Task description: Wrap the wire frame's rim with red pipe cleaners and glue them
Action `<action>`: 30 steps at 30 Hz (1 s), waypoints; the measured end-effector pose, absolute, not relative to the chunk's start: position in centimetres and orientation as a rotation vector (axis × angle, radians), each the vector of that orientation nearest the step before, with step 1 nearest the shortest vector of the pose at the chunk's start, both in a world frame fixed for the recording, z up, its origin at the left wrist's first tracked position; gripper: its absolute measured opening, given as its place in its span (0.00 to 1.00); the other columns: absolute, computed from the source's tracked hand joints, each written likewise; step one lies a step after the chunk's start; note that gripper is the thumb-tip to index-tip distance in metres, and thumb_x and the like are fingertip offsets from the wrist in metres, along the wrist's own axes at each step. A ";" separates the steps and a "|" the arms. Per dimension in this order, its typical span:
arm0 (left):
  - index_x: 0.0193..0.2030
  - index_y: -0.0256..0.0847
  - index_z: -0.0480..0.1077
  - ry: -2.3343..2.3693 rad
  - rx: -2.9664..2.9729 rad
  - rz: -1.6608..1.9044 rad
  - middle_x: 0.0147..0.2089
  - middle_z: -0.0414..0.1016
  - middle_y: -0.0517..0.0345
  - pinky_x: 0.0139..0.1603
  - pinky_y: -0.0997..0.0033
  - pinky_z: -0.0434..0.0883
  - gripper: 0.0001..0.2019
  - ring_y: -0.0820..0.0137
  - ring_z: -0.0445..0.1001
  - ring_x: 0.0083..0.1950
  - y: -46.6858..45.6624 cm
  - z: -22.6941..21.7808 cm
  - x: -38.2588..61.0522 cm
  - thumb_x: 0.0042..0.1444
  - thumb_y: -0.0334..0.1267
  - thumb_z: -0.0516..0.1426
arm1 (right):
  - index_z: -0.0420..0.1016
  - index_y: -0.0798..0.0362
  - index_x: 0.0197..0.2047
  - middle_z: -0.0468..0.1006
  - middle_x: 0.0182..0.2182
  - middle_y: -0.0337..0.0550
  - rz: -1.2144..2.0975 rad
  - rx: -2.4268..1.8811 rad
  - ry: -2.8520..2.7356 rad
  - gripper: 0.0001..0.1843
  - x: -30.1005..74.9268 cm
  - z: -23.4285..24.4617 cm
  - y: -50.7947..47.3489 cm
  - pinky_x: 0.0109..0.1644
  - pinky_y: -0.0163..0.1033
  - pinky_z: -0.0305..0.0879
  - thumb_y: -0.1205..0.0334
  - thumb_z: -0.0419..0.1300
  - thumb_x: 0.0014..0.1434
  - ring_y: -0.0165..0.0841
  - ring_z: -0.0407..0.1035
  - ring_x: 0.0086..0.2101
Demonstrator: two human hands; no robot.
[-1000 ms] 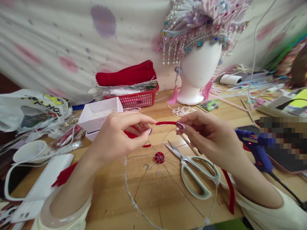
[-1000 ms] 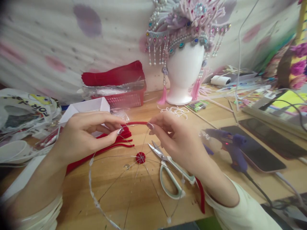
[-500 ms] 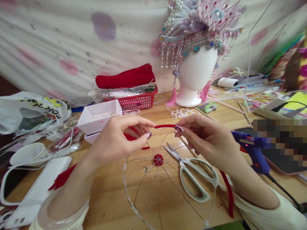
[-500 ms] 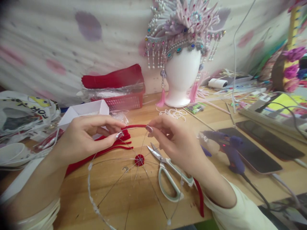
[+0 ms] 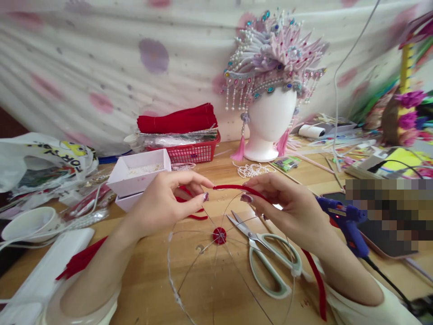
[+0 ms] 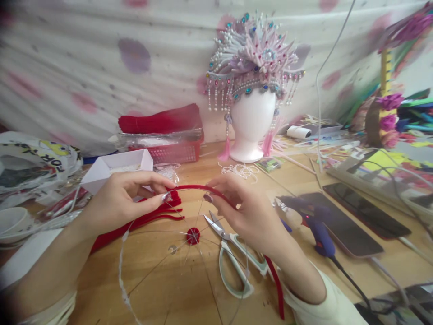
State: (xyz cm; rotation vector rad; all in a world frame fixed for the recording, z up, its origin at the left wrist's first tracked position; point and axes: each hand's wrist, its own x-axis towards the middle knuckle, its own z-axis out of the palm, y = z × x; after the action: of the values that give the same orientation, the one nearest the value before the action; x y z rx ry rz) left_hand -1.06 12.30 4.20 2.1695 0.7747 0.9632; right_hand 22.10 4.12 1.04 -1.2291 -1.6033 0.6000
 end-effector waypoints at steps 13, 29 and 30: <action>0.39 0.43 0.80 0.779 2.165 0.939 0.29 0.82 0.61 0.25 0.81 0.78 0.08 0.72 0.81 0.27 12.3 4.1 -1.0 0.52 0.31 0.61 | 0.76 0.50 0.43 0.79 0.28 0.38 0.495 -1.210 -1.657 0.05 22.2 0.6 4.3 0.27 0.34 0.69 0.59 0.63 0.65 0.28 0.70 0.24; 0.41 0.44 0.81 0.796 2.165 0.900 0.31 0.82 0.62 0.28 0.81 0.77 0.09 0.73 0.80 0.30 12.1 4.1 -1.1 0.53 0.33 0.62 | 0.81 0.51 0.46 0.83 0.29 0.39 0.499 -1.140 -1.658 0.08 22.5 0.6 4.5 0.31 0.32 0.72 0.63 0.62 0.66 0.30 0.78 0.29; 0.43 0.43 0.80 0.811 2.154 0.887 0.31 0.82 0.62 0.29 0.81 0.78 0.10 0.73 0.81 0.31 12.0 4.1 -1.1 0.53 0.33 0.63 | 0.81 0.52 0.46 0.82 0.28 0.38 0.496 -1.148 -1.662 0.08 22.5 0.6 4.6 0.31 0.33 0.72 0.62 0.62 0.66 0.30 0.77 0.29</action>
State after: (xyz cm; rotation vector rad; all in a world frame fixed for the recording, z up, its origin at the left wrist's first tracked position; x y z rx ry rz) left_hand -1.10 12.05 4.13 2.1543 0.8113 0.8868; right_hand 22.51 4.62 0.62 -1.1478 -1.6624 0.4956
